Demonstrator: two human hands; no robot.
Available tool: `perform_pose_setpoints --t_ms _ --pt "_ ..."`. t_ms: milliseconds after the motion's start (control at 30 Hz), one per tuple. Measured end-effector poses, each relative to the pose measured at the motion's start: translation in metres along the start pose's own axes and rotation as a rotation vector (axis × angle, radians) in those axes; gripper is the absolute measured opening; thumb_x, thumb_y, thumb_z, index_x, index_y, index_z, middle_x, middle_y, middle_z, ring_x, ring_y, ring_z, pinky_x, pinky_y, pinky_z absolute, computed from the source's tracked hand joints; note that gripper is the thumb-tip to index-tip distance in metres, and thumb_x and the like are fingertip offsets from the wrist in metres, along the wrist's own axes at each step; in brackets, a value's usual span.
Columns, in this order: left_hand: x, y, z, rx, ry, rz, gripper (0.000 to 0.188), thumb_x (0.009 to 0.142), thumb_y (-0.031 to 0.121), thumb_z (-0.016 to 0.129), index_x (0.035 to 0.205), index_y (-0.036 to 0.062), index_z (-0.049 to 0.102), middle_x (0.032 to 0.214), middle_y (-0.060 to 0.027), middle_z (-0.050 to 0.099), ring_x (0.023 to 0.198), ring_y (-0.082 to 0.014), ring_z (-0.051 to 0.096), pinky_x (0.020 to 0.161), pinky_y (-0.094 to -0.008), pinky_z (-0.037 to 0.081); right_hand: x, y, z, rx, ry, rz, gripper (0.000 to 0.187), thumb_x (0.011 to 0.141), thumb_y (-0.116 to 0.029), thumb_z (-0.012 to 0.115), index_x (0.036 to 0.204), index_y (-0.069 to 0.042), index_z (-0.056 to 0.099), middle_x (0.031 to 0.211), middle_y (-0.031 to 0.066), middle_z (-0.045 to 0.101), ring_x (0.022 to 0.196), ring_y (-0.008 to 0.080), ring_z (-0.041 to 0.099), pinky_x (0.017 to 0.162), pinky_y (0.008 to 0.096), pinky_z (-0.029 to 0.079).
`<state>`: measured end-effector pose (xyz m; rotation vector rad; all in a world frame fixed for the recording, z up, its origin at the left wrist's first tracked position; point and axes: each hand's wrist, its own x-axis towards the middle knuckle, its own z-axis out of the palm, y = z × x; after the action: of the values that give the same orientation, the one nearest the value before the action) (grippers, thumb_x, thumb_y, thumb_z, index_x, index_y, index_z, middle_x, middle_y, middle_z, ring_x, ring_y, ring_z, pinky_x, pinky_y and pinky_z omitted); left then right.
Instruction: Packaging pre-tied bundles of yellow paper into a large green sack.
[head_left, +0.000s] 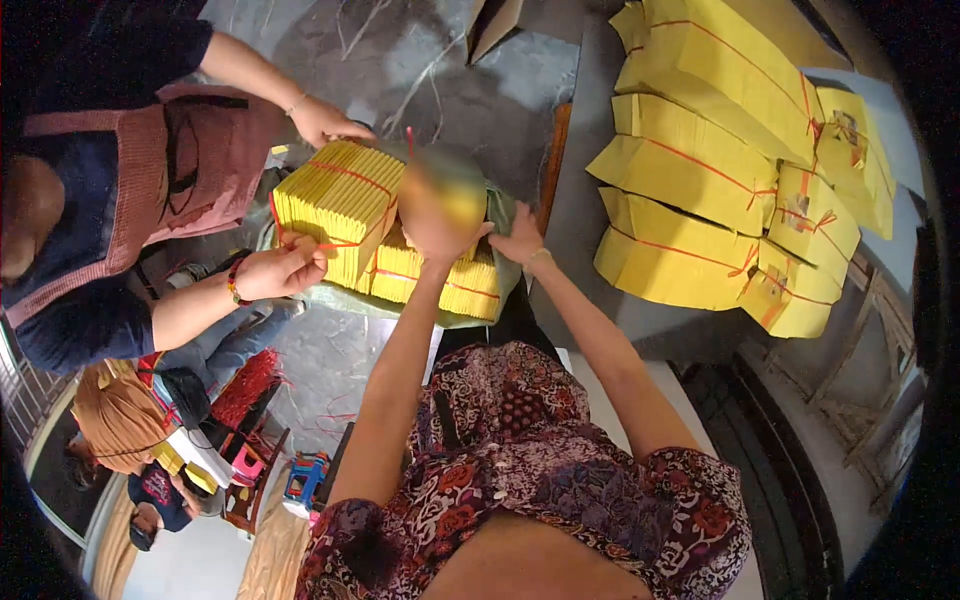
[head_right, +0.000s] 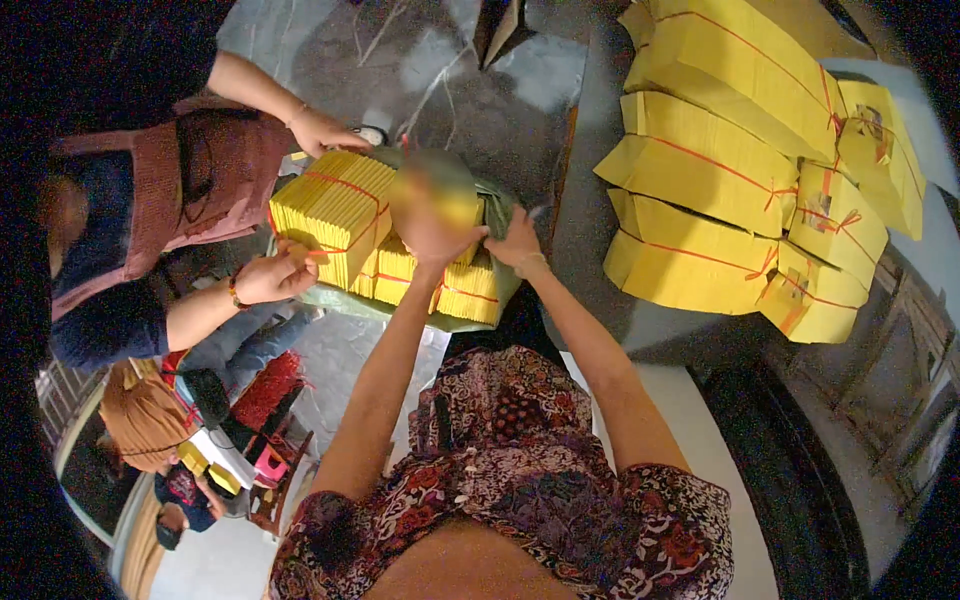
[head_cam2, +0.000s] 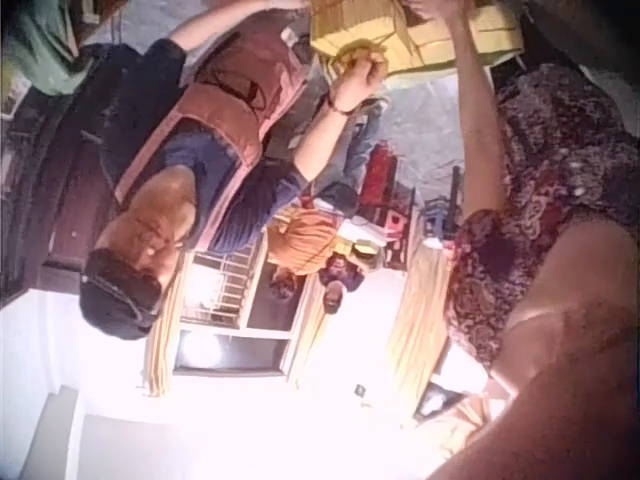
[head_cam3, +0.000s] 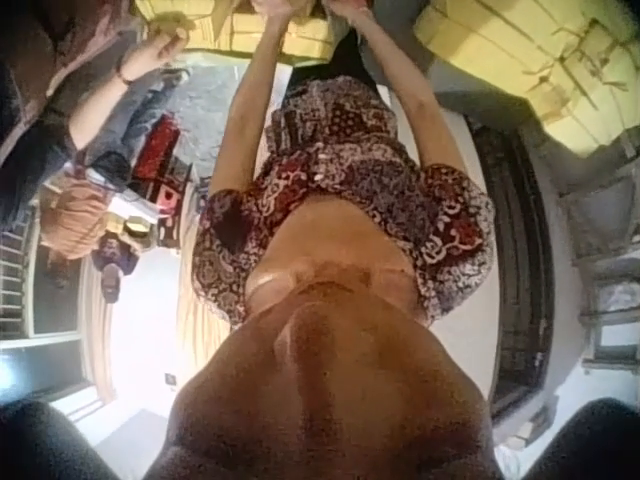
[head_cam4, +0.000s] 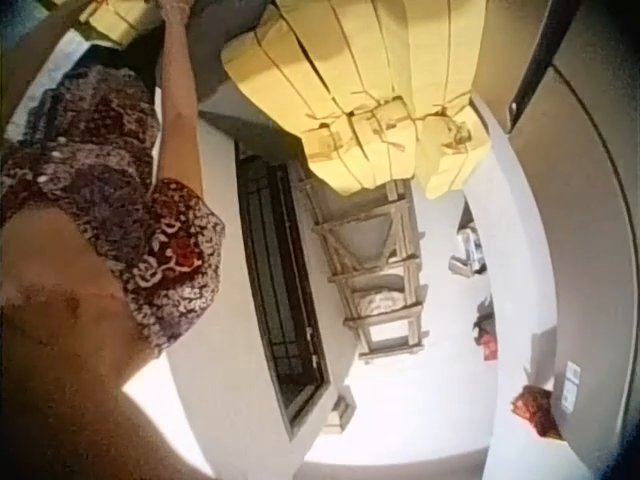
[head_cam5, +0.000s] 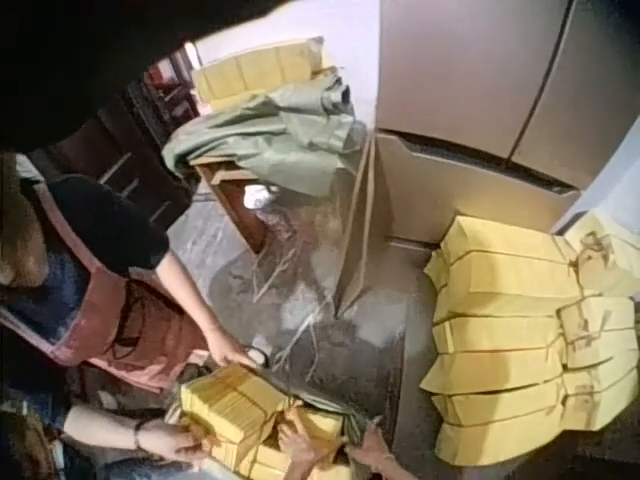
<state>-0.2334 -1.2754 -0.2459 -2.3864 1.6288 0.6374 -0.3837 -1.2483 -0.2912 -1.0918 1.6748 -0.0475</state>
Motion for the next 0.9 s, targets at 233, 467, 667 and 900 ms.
perform_pose_setpoints --t_ms 233,467,667,900 --pt "0.012 0.008 0.006 0.118 -0.041 -0.023 0.132 0.047 0.057 0.077 0.140 0.0168 -0.007 0.116 -0.0276 0.033 0.104 -0.0428 0.038 0.089 -0.0504 0.031 0.030 0.017 -0.010 0.070 0.186 0.124 0.038 0.082 -0.020 0.055 0.115 -0.003 0.048 0.091 0.0178 0.060 0.077 0.0321 0.060 0.066 0.0414 0.049" --pt "-0.005 0.040 -0.010 0.066 0.057 0.004 0.131 0.046 0.048 0.080 0.141 0.0164 -0.005 0.106 -0.0213 0.036 0.095 -0.0359 0.040 0.080 -0.0461 0.034 0.029 0.039 -0.010 0.389 0.218 0.167 0.040 0.082 -0.023 0.054 0.114 0.001 0.046 0.090 0.0196 0.060 0.080 0.0332 0.059 0.068 0.0445 0.045" --pt "-0.005 0.026 0.003 0.130 0.082 0.053 0.132 0.046 0.050 0.079 0.141 0.0156 -0.006 0.104 -0.0208 0.036 0.093 -0.0362 0.040 0.079 -0.0449 0.034 0.028 0.036 -0.022 0.046 -0.027 0.101 0.055 0.077 -0.031 0.060 0.117 0.003 0.045 0.110 0.0202 0.056 0.097 0.0341 0.056 0.081 0.0406 0.046" --pt "-0.008 0.030 0.000 0.076 0.029 0.075 0.130 0.047 0.049 0.078 0.141 0.0176 -0.007 0.108 -0.0238 0.034 0.097 -0.0388 0.038 0.082 -0.0466 0.033 0.065 0.041 -0.004 0.362 0.142 0.322 0.058 0.080 -0.030 0.059 0.126 0.000 0.039 0.105 0.0205 0.056 0.091 0.0306 0.057 0.077 0.0434 0.047"
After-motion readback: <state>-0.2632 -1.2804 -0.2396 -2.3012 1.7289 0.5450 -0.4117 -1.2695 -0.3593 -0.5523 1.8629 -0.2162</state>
